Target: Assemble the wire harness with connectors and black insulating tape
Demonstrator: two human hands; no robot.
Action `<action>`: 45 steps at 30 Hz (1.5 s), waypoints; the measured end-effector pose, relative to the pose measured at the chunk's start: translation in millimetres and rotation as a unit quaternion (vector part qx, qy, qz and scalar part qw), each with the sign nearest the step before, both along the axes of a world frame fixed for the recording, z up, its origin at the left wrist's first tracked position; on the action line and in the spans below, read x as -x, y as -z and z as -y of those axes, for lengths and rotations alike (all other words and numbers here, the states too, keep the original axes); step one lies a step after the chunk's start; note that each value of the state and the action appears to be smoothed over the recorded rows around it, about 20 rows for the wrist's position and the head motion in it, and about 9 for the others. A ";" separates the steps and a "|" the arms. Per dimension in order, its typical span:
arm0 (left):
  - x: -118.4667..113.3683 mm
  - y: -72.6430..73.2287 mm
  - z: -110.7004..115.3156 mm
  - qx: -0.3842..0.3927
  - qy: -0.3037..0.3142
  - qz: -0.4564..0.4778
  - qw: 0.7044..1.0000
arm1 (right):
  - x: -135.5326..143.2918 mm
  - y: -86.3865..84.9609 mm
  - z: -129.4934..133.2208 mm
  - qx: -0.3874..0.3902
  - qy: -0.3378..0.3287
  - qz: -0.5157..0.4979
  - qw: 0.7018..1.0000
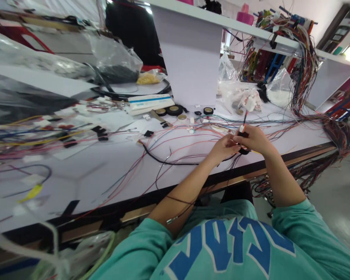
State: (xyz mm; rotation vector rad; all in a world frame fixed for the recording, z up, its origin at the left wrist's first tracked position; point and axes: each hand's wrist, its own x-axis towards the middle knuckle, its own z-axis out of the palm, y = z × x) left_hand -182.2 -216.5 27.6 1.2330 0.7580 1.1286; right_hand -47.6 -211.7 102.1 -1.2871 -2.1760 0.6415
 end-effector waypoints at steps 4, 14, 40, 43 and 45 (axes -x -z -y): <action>0.5 1.1 -4.7 -0.041 -0.116 -0.059 0.991 | 18.1 2.8 -7.0 -0.040 -0.017 0.063 0.997; 9.1 1.9 -6.7 0.057 -0.132 0.098 0.985 | 12.7 15.3 -31.3 -0.002 -0.095 -0.057 0.994; 40.9 -9.3 -15.8 -0.129 -0.171 -0.081 0.973 | 18.6 52.5 -60.1 0.076 -0.151 -0.074 0.983; 37.9 -4.3 -19.2 -0.047 -0.171 -0.015 0.984 | 7.0 61.7 -49.5 -0.013 -0.064 -0.066 0.996; 34.2 -2.9 -19.8 -0.026 -0.183 0.008 0.983 | 1.1 64.2 -34.5 -0.144 -0.085 -0.029 0.986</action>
